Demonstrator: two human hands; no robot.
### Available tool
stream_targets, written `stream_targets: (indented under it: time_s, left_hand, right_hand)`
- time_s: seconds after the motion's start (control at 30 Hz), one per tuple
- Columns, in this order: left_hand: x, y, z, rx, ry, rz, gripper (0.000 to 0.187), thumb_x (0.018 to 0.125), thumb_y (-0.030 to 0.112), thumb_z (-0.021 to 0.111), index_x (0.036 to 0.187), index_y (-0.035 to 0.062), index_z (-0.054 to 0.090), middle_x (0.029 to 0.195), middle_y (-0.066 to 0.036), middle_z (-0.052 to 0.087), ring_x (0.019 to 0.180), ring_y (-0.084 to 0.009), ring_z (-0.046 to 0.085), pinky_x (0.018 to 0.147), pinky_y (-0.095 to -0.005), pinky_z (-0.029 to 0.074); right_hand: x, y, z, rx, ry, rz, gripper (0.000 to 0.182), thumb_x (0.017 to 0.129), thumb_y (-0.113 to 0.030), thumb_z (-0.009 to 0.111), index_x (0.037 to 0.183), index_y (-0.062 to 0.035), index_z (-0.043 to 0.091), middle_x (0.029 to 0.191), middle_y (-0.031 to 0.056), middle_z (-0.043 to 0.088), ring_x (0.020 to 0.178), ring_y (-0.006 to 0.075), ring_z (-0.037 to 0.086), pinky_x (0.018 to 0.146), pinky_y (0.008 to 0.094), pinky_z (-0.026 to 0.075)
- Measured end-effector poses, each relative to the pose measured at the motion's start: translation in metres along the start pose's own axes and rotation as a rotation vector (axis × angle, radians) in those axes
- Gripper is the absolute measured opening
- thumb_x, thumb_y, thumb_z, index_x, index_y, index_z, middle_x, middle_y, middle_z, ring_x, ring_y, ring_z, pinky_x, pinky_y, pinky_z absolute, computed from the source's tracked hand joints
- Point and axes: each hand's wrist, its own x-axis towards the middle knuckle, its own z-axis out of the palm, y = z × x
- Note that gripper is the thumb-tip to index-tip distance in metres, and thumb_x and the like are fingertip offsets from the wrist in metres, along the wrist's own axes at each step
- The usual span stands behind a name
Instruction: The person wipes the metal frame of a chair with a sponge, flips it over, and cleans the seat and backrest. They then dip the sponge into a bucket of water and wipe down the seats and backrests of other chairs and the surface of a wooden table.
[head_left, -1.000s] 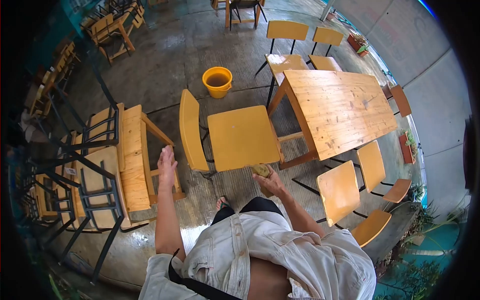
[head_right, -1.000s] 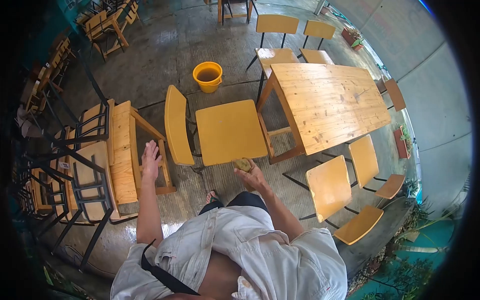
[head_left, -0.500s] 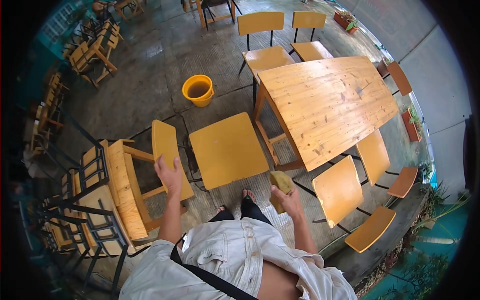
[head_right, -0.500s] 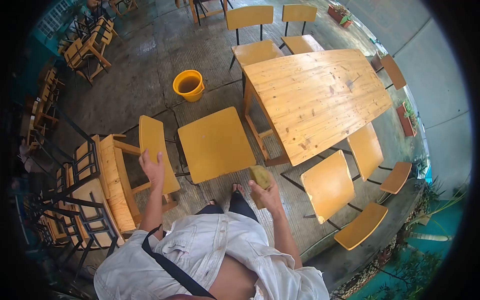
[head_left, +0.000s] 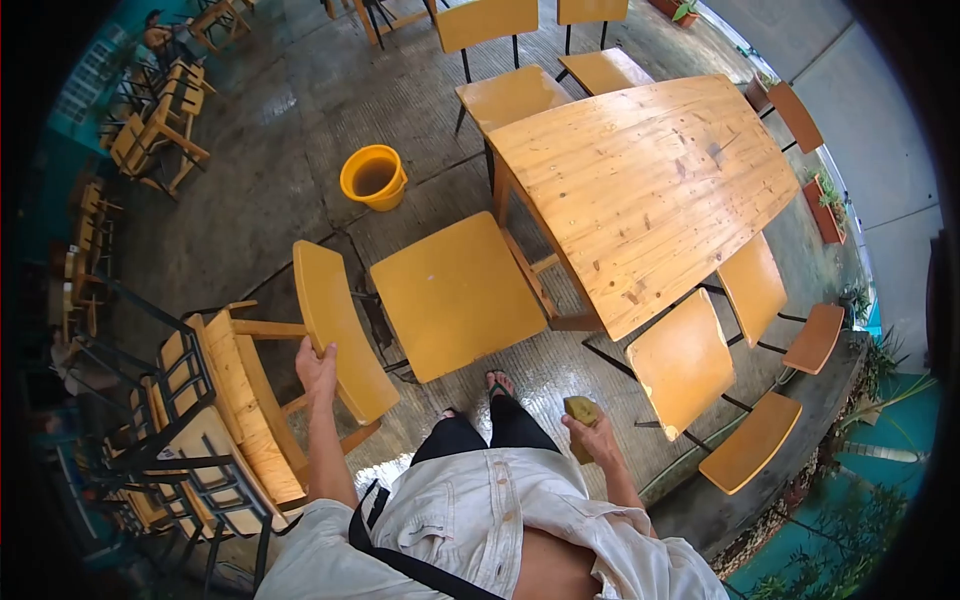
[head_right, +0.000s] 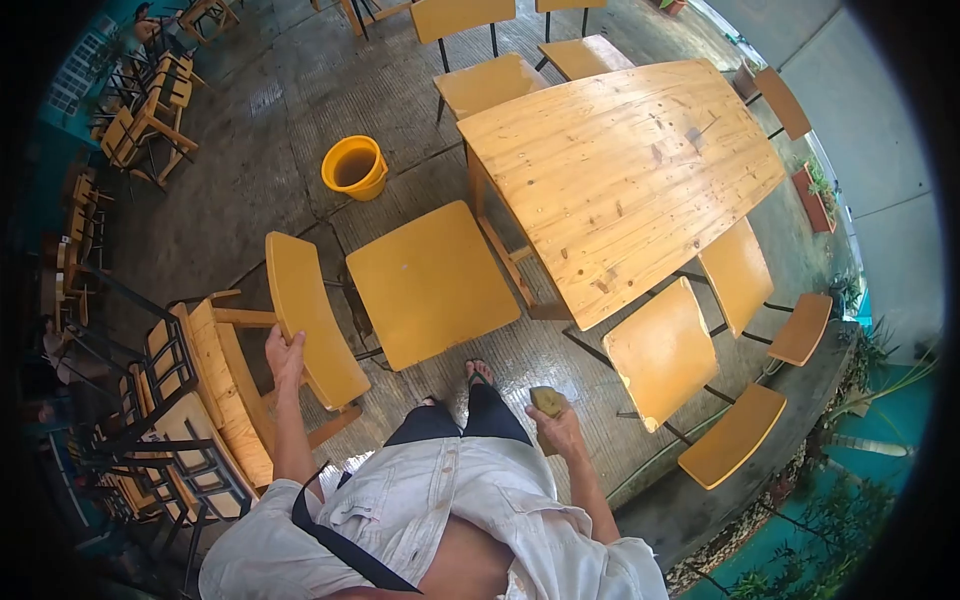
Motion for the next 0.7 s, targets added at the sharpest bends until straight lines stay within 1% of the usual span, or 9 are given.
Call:
stream_targets:
  time_s: [0.07,0.1,0.17,0.3,0.37,0.47,0.57,0.6,0.7]
  left_hand:
    - [-0.008,0.023,0.023,0.011,-0.08,0.143,0.035,0.091,0.002,0.066,0.125,-0.0029,0.058,0.107,-0.009,0.072,0.096,-0.0158,0.068,0.084,-0.0282,0.052]
    - [-0.017,0.044,0.036,-0.003,-0.105,0.17,0.036,0.092,0.004,0.067,0.126,-0.0029,0.058,0.108,-0.009,0.072,0.096,-0.0149,0.068,0.083,-0.0278,0.053]
    - [-0.037,0.094,0.061,-0.033,-0.188,0.195,0.038,0.093,0.01,0.068,0.127,-0.0028,0.059,0.108,-0.01,0.072,0.095,-0.0135,0.069,0.082,-0.0273,0.054]
    - [-0.054,0.156,0.112,-0.014,-0.31,0.327,0.05,0.095,0.025,0.069,0.135,-0.0029,0.055,0.108,-0.012,0.074,0.093,-0.0137,0.07,0.082,-0.0276,0.055]
    - [-0.052,0.166,0.14,-0.009,-0.368,0.36,0.058,0.096,0.033,0.068,0.139,-0.0029,0.053,0.11,-0.016,0.073,0.095,-0.0178,0.071,0.083,-0.0295,0.055]
    - [-0.057,0.185,0.176,-0.027,-0.484,0.388,0.069,0.097,0.044,0.065,0.142,-0.0047,0.048,0.122,-0.028,0.066,0.115,-0.0323,0.066,0.094,-0.0364,0.053]
    - [-0.057,0.194,0.204,-0.011,-0.617,0.517,0.066,0.098,0.045,0.061,0.144,-0.0017,0.048,0.126,-0.03,0.063,0.117,-0.0373,0.064,0.096,-0.0388,0.053]
    - [-0.055,0.199,0.206,0.039,-0.743,0.441,0.062,0.101,0.041,0.059,0.144,-0.0014,0.047,0.132,-0.026,0.062,0.121,-0.0324,0.063,0.097,-0.0379,0.053]
    - [-0.053,0.174,0.225,-0.056,-0.769,0.562,0.059,0.1,0.037,0.06,0.145,0.0014,0.047,0.129,-0.027,0.063,0.119,-0.033,0.064,0.098,-0.0384,0.052]
  right_hand:
    - [0.008,-0.038,0.025,-0.034,-0.166,-0.057,0.062,0.081,-0.026,0.086,0.129,0.0002,0.056,0.11,0.0083,0.069,0.1,0.0176,0.065,0.089,0.0313,0.052]
    - [0.011,-0.055,0.038,-0.042,-0.178,-0.059,0.062,0.081,-0.026,0.086,0.129,0.0002,0.056,0.11,0.0083,0.069,0.1,0.0176,0.065,0.089,0.0313,0.052]
    - [0.012,-0.083,0.06,0.057,-0.309,-0.272,0.072,0.078,-0.028,0.088,0.134,-0.0001,0.052,0.115,0.0087,0.068,0.107,0.0164,0.063,0.093,0.0319,0.051]
    - [0.003,-0.125,0.081,0.154,-0.345,-0.349,0.077,0.076,-0.029,0.09,0.135,0.0,0.05,0.119,0.0089,0.066,0.109,0.0164,0.061,0.096,0.0322,0.05]
    - [0.002,-0.133,0.083,0.156,-0.221,-0.563,0.074,0.076,-0.026,0.09,0.133,0.0003,0.051,0.119,0.0083,0.065,0.111,0.0167,0.06,0.097,0.0325,0.049]
    - [0.0,-0.159,0.064,0.235,-0.071,-0.635,0.072,0.076,-0.023,0.091,0.133,-0.0014,0.053,0.123,0.0057,0.063,0.111,0.0159,0.059,0.099,0.0316,0.047]
    - [0.018,-0.165,0.035,0.347,0.069,-0.629,0.062,0.079,-0.02,0.088,0.129,0.0,0.057,0.114,0.0053,0.066,0.102,0.0149,0.062,0.091,0.0296,0.051]
    - [0.024,-0.165,0.024,0.342,0.111,-0.585,0.06,0.079,-0.019,0.087,0.128,0.0004,0.058,0.112,0.0051,0.067,0.1,0.0148,0.062,0.089,0.0294,0.051]
    - [0.054,-0.161,0.004,0.532,0.176,-0.514,0.05,0.084,-0.022,0.083,0.124,0.0012,0.062,0.109,0.0046,0.068,0.094,0.0142,0.062,0.084,0.0297,0.052]
